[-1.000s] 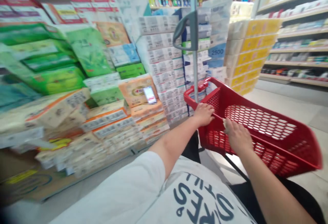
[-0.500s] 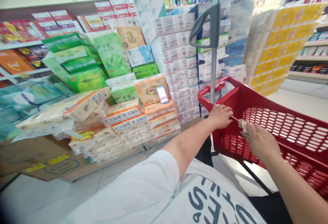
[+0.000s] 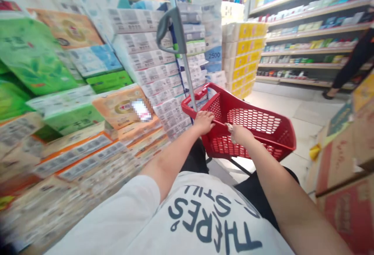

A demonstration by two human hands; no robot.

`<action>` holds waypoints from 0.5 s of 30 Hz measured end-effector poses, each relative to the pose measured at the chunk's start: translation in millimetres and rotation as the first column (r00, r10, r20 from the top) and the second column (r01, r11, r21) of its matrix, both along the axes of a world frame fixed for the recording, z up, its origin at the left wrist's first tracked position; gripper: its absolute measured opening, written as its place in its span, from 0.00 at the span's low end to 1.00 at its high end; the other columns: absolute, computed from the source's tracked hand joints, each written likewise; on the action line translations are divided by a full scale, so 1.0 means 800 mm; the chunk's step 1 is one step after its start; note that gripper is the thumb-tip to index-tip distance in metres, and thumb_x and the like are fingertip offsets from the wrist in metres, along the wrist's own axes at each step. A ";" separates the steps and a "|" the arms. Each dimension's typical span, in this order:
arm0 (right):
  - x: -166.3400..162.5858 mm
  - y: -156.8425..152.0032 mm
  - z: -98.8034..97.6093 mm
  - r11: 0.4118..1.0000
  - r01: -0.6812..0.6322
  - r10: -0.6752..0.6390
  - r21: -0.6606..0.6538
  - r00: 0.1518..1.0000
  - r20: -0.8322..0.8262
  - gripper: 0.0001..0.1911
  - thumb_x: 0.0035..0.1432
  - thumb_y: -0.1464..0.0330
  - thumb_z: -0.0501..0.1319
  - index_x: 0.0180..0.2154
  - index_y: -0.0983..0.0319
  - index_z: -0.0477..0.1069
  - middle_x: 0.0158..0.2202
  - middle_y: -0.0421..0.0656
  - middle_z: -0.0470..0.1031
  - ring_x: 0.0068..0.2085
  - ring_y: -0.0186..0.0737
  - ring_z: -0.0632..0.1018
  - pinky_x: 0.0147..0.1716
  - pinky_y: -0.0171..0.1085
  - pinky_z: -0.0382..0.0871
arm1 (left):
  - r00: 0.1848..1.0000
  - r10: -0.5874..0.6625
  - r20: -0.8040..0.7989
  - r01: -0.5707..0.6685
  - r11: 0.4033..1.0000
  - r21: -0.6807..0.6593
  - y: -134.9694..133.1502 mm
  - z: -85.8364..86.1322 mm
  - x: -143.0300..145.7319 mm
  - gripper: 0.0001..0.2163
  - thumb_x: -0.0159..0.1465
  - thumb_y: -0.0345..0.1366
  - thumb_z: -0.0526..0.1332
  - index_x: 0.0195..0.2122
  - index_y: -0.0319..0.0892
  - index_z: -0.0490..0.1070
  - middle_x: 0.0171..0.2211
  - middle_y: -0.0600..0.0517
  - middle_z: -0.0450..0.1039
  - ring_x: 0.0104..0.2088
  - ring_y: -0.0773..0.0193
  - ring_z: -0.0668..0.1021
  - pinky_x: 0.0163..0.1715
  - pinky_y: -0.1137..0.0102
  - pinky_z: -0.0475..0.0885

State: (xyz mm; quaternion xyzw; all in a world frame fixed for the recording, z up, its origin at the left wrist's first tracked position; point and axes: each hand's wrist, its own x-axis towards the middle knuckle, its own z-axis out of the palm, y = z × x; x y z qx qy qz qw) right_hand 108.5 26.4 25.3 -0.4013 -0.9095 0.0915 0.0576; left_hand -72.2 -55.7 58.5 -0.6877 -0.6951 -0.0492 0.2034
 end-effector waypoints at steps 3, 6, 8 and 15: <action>0.010 0.005 0.017 0.984 0.058 -0.042 -0.167 0.994 0.101 0.20 0.64 0.56 0.50 0.38 0.62 0.73 0.33 0.47 0.75 0.33 0.40 0.75 0.31 0.34 0.61 | 1.000 0.012 -0.003 -0.012 1.000 0.010 0.000 0.001 0.003 0.13 0.64 0.43 0.57 0.47 0.46 0.69 0.54 0.52 0.67 0.54 0.56 0.64 0.56 0.58 0.54; 0.013 -0.014 0.000 0.993 0.105 -0.104 0.057 0.994 -0.019 0.19 0.65 0.58 0.49 0.45 0.63 0.70 0.39 0.50 0.75 0.39 0.44 0.74 0.37 0.36 0.62 | 0.999 0.037 -0.011 -0.037 0.999 -0.002 -0.003 0.002 0.007 0.12 0.64 0.43 0.56 0.46 0.47 0.69 0.55 0.53 0.66 0.54 0.56 0.64 0.57 0.59 0.52; 0.012 -0.028 -0.019 0.946 0.128 -0.093 0.296 0.987 -0.131 0.19 0.64 0.68 0.49 0.55 0.64 0.62 0.47 0.52 0.71 0.47 0.46 0.71 0.45 0.39 0.59 | 0.999 0.048 -0.018 -0.049 0.999 -0.020 -0.005 0.004 0.008 0.12 0.65 0.43 0.55 0.47 0.48 0.68 0.56 0.53 0.65 0.54 0.57 0.63 0.57 0.60 0.52; 0.017 -0.010 -0.021 0.998 -0.028 0.030 0.052 0.999 -0.027 0.22 0.56 0.75 0.54 0.53 0.61 0.63 0.46 0.48 0.72 0.41 0.41 0.73 0.40 0.36 0.60 | 0.995 0.092 -0.024 -0.094 0.993 -0.070 -0.003 0.010 0.004 0.13 0.65 0.44 0.55 0.48 0.48 0.67 0.56 0.53 0.65 0.55 0.57 0.62 0.57 0.60 0.51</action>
